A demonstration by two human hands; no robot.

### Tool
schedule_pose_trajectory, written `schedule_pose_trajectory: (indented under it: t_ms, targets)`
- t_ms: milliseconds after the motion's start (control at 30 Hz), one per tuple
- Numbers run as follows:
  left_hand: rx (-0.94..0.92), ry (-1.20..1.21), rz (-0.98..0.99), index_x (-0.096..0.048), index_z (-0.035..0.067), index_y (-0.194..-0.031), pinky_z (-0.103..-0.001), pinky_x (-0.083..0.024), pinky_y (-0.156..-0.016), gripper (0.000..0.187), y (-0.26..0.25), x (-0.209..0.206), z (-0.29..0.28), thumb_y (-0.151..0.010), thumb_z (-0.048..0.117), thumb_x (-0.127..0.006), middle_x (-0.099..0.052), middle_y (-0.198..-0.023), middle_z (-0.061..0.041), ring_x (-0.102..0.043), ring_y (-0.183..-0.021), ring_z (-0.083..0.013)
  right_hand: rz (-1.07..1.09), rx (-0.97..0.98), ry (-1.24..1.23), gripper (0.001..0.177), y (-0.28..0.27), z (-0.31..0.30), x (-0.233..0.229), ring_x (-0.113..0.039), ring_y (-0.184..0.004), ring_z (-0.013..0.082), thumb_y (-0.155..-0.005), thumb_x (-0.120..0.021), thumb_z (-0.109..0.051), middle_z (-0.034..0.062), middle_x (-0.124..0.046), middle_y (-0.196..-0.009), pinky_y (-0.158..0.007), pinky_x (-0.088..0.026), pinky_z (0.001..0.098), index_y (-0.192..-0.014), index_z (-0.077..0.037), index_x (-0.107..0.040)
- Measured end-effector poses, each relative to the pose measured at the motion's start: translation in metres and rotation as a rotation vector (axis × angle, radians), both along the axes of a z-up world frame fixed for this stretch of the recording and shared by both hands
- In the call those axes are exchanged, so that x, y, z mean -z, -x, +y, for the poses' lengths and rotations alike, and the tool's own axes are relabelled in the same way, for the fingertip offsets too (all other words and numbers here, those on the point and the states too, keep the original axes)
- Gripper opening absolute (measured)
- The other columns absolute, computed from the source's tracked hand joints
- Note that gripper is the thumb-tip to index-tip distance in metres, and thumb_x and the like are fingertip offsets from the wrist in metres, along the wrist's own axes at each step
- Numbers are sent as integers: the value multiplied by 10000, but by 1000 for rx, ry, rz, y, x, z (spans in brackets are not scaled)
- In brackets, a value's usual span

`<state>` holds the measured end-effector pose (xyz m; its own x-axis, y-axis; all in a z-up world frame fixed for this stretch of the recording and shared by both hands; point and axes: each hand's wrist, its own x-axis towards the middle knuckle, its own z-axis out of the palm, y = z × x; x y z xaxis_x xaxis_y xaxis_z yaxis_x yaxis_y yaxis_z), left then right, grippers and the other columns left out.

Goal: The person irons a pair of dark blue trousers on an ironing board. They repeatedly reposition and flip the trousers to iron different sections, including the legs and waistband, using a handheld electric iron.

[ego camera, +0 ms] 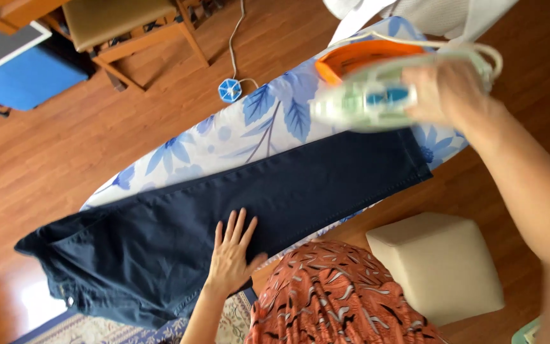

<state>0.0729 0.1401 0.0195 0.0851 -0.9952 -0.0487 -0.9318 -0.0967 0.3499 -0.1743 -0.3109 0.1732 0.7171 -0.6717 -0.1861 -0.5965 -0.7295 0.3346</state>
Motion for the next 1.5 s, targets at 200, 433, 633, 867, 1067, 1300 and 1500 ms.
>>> schedule_pose_trajectory:
  t_ms: [200,433,633,867,1067,1300,1500]
  targets:
    - [53,92,-26,-473,78,-1464,-566,-226,-1205,831,-15,10,73,-695,185,-770,-379,-1587,-137,-313,-1496,-317,-167,-280,-503,404,-11,103,62,-589,-430,101,-876,-704,-534,-33,-610,-566,-339,-500,257,-869,-132,-667]
    - [-95,108,192,-553,128,-1295,-626,-111,-1191,704,-17,-25,76,-611,165,-716,-372,-1591,-156,-255,-1521,-379,-287,-376,-603,113,-112,206,68,-643,-572,216,-761,-657,-23,12,-642,-648,-512,-521,400,-754,-133,-631]
    - [-469,391,315,-491,100,-1233,-603,-206,-1225,437,-24,-39,27,-858,209,-689,-471,-1516,-166,-372,-1486,-405,-32,-370,-666,213,-118,198,40,-520,-524,117,-938,-742,-135,-19,-553,-627,-437,-468,258,-783,-76,-609]
    - [-360,499,368,-642,101,-1145,-365,-516,-940,243,-25,-44,-92,-911,120,-703,-624,-1187,-90,-641,-1101,-268,118,-95,-469,146,16,83,61,-628,-660,182,-818,-656,-25,7,-616,-683,-641,-554,328,-772,-163,-640]
    - [-46,521,82,-714,258,-1065,-332,-581,-623,234,0,51,-293,-841,223,-775,-649,-842,65,-719,-714,-193,25,-134,-380,146,39,68,89,-736,-776,314,-782,-561,-56,95,-728,-733,-715,-582,464,-790,-136,-683]
    - [36,440,-50,-533,206,-916,-406,-612,-655,474,55,95,-433,-651,354,-898,-613,-782,53,-727,-695,-238,-91,-242,-305,163,54,72,104,-688,-666,292,-847,-528,-72,76,-672,-659,-623,-560,425,-697,-132,-551]
    - [-15,297,57,-542,194,-855,-455,-609,-720,350,69,98,-458,-734,320,-846,-626,-814,43,-735,-765,-282,-4,-291,-300,234,61,63,97,-627,-593,229,-873,-513,-52,25,-614,-598,-598,-523,368,-679,-182,-495]
